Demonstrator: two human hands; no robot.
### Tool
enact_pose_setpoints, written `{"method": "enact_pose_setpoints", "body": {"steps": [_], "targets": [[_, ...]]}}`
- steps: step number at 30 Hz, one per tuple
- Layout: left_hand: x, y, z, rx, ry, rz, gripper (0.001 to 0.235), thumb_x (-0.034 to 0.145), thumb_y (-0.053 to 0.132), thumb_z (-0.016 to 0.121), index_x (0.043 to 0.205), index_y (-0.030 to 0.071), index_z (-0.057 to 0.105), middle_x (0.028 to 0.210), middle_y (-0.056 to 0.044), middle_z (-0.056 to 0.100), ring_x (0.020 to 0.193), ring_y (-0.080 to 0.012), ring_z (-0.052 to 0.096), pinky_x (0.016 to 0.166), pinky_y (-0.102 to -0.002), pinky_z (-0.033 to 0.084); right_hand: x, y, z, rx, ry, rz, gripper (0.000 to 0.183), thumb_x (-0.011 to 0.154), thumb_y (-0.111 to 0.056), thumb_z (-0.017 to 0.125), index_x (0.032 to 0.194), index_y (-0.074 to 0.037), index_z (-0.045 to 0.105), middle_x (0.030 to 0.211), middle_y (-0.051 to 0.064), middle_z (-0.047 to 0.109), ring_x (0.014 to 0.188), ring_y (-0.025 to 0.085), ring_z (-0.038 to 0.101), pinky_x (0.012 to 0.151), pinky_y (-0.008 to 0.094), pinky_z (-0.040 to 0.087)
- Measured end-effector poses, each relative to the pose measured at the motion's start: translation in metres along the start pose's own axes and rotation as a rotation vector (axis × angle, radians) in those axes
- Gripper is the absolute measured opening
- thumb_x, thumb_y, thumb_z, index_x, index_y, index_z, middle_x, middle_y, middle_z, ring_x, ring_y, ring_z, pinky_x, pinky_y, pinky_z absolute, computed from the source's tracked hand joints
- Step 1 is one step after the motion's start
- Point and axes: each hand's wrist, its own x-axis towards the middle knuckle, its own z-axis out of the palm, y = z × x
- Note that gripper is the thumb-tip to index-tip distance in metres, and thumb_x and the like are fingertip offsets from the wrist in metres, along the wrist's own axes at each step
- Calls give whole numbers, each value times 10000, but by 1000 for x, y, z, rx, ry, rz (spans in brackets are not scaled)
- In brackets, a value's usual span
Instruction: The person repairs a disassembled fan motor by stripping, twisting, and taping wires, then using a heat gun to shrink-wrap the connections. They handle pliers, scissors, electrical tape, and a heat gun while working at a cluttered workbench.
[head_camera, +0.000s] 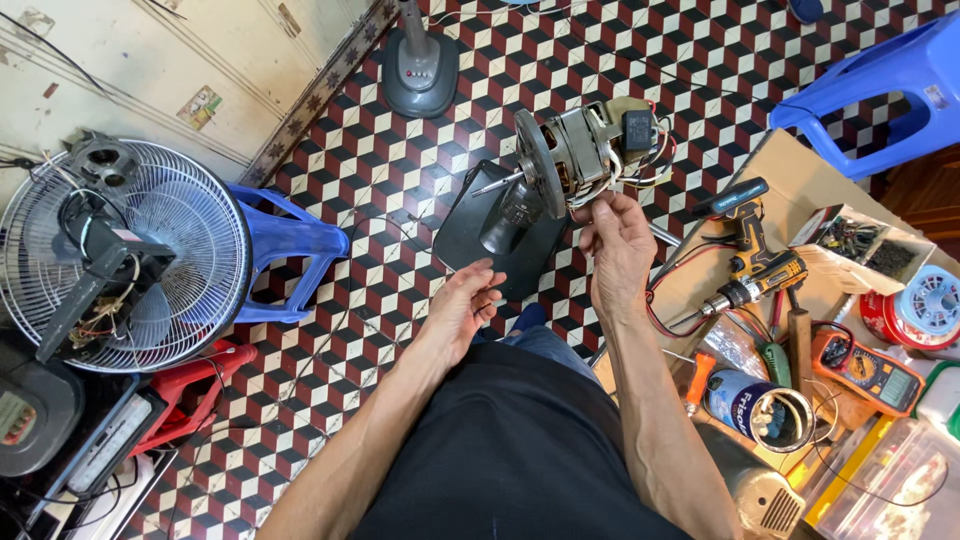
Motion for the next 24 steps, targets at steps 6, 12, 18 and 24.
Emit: {"method": "enact_pose_setpoints", "body": {"steps": [6,12,18,24], "targets": [[-8,10,2,68,-27,-2,449,943,207,681,1358,74,571,1118,-41,731,803,-70,635,710,-246,509,4,5,7,103,75,94,107,1047,-130,620,1105,-39,621,838,79,703,551,71,538,450,174,353],[-18,19,-3,115,-41,-19,432,942,189,668,1352,86,579,1100,-42,722,798,-69,634,693,-242,503,7,6,9,120,83,72,122,1059,-114,628,1120,-8,634,823,89,682,561,64,528,476,180,378],[-24,32,3,210,-99,16,445,948,208,669,1361,61,588,1101,-49,725,802,-71,641,706,-233,525,11,7,15,165,125,4,163,1024,-97,648,1159,-5,632,837,72,678,615,64,577,468,178,382],[-18,40,4,259,-132,-22,451,943,204,667,1365,66,591,1096,-57,729,790,-79,635,679,-237,522,11,3,11,-4,112,-106,230,1002,-92,685,1188,39,653,866,78,709,533,50,494,470,173,352]]}}
